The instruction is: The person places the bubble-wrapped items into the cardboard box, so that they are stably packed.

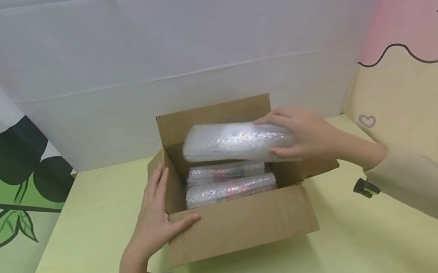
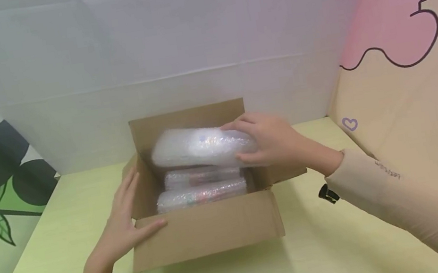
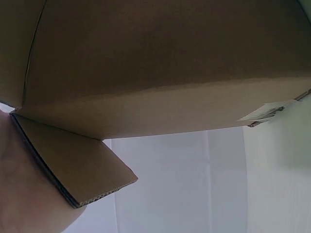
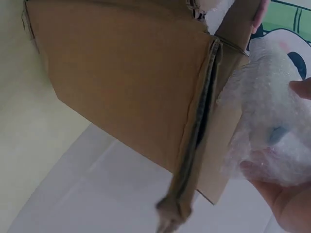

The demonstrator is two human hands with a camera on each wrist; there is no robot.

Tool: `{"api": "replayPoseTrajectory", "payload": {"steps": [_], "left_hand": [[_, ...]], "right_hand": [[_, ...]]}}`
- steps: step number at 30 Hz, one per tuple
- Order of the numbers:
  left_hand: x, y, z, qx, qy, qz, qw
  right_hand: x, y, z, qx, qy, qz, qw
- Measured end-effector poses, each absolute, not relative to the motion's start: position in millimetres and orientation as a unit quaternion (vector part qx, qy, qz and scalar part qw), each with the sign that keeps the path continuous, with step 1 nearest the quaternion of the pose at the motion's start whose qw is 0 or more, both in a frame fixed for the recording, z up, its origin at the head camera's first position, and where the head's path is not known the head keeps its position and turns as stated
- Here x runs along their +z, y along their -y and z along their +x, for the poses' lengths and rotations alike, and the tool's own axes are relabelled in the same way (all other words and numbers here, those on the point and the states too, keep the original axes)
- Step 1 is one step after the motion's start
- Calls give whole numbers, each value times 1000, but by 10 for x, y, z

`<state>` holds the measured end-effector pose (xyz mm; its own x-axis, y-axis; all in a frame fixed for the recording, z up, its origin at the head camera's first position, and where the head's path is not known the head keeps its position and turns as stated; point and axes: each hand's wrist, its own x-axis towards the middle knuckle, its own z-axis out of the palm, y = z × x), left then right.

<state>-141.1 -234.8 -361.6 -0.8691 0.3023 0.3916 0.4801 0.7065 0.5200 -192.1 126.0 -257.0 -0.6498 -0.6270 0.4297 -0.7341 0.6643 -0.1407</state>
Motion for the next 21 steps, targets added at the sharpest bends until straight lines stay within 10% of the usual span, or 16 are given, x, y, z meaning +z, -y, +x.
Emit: {"api": "replayPoseTrajectory", "payload": {"steps": [21], "left_hand": [[-3617, 2348, -1424, -309, 919, -208, 131]], "right_hand": [[-2817, -800, -2150, -27, 878, 463, 120]]}}
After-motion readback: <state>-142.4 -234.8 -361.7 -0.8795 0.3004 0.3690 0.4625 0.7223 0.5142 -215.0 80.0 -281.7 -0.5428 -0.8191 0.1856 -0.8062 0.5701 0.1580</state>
